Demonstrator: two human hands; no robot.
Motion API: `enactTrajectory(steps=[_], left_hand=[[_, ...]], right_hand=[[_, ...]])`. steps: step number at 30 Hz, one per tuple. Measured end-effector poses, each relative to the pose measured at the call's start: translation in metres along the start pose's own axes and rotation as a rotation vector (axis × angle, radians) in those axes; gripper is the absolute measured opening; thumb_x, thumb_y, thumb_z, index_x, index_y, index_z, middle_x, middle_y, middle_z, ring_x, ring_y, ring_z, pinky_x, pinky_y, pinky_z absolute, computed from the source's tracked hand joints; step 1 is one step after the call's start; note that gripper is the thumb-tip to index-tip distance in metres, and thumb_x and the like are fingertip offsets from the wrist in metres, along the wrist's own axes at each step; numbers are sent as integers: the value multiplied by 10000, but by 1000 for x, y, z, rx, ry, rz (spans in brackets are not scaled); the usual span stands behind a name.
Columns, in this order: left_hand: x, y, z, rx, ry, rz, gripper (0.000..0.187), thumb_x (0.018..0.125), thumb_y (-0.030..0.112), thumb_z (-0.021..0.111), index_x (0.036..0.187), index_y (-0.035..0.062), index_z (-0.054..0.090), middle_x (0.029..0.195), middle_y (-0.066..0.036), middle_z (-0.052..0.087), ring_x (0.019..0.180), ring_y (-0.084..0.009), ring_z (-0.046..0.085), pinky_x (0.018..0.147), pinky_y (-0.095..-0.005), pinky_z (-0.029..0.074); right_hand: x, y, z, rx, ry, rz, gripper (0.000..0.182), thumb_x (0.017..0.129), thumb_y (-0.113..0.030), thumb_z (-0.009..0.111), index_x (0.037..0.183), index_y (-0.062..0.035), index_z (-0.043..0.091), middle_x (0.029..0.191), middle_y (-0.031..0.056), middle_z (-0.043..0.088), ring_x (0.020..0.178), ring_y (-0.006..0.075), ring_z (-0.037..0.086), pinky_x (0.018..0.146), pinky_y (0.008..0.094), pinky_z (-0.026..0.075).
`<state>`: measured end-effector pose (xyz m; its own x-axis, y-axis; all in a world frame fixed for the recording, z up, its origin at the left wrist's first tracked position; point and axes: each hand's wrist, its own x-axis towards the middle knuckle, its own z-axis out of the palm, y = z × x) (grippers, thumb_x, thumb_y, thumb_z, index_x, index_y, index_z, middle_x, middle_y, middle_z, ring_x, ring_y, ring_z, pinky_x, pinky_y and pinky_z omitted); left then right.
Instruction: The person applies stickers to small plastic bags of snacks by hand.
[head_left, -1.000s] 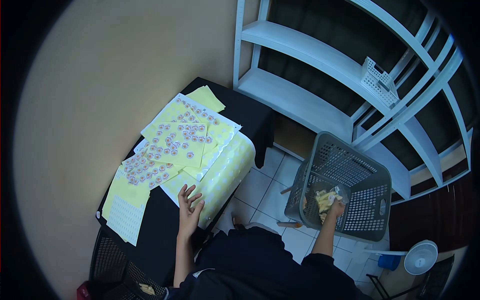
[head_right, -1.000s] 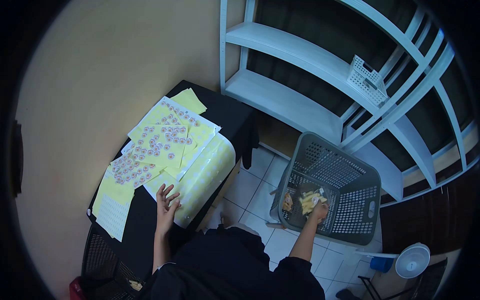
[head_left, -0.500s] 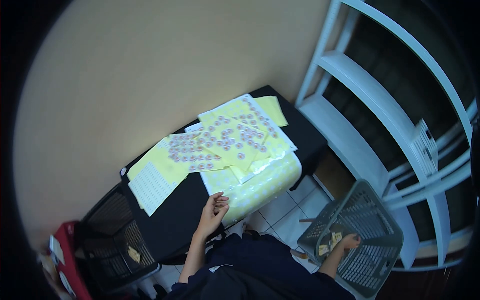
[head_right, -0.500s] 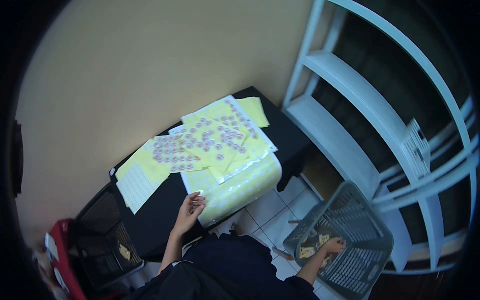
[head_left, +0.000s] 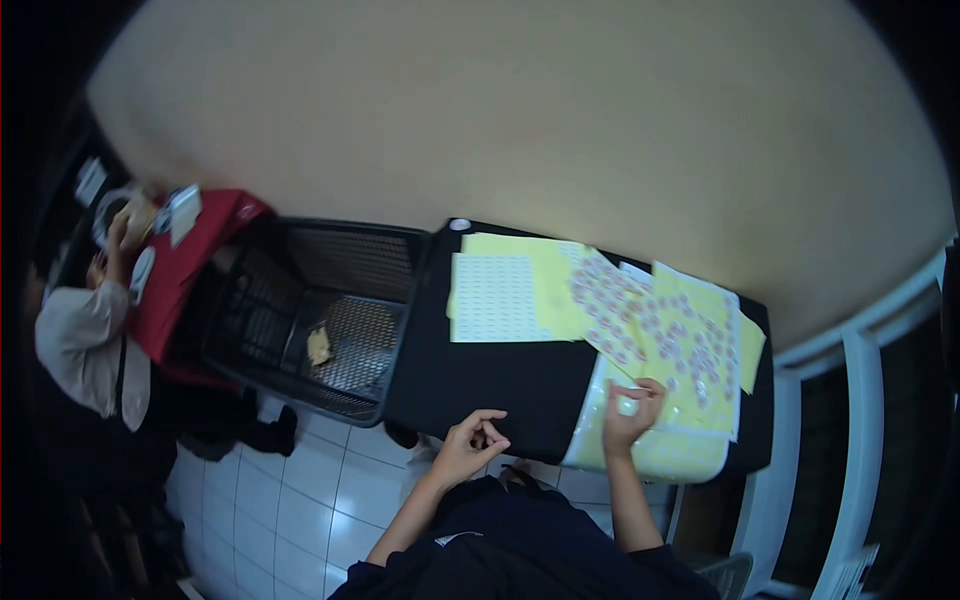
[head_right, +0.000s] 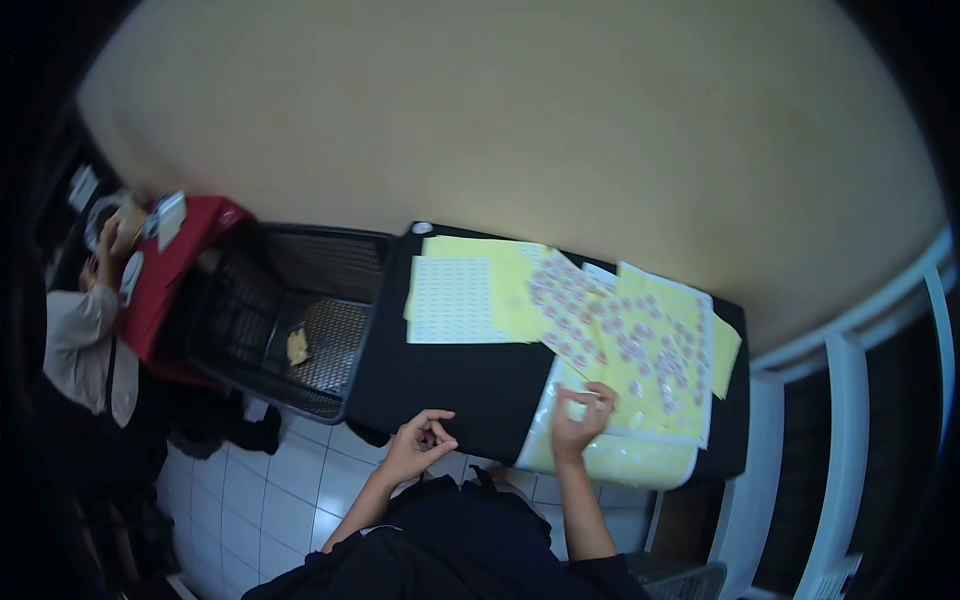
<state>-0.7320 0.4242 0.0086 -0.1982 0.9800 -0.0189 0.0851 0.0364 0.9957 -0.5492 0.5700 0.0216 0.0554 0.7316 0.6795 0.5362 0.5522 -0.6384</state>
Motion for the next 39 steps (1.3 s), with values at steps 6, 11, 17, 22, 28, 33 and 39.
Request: enactTrajectory(steps=[6,11,17,22,28,33,39], left_hand=[[-41,-22,-91,-150,458,-73,319,778,25,568,1090,25,498,757,-12,585,630,-33,481,568,-168,363],[-38,-36,-193,-143,673,-128,267,888,161,397,1102,12,455,666,-48,590,628,-70,522,586,-186,392],[23,-157,-346,49,600,-252,379,825,177,513,1122,-28,399,958,-153,556,801,-175,572,731,-260,443],[60,-274,-428,499,700,-764,789,623,400,692,1179,-41,346,1154,-226,433,1082,-311,441,905,-358,364],[59,-340,-439,591,599,-1341,1015,573,481,711,1283,13,158,1290,-173,241,1195,-303,269,970,-375,306],[60,-375,-430,690,679,-1277,1106,559,491,722,1270,-27,51,1261,-210,190,1170,-323,255,975,-414,285],[69,-371,-423,652,710,-1299,1076,543,280,771,1284,23,35,1208,-180,238,1134,-331,283,976,-420,282]], right_hand=[[-45,-117,113,342,-629,-239,312,615,-65,689,893,-54,549,846,75,554,841,236,521,776,340,361],[-88,-151,165,369,-847,-192,553,667,-102,661,1157,1,426,853,56,601,921,224,532,841,366,331],[-76,-169,207,132,-791,-164,182,647,-103,670,769,-57,542,1047,131,515,951,278,484,815,387,343],[-69,-177,226,-31,-797,-129,208,647,-111,665,817,-59,558,991,91,544,930,242,500,801,369,340],[-62,-192,231,-110,-767,-132,175,617,-84,671,765,-64,580,880,41,580,818,190,544,747,322,357],[-63,-190,233,-157,-784,-109,171,611,-82,675,756,-71,585,875,35,583,801,178,550,733,315,363],[-66,-183,232,-161,-798,-110,159,606,-86,678,742,-75,595,875,26,586,793,165,551,734,311,363]])
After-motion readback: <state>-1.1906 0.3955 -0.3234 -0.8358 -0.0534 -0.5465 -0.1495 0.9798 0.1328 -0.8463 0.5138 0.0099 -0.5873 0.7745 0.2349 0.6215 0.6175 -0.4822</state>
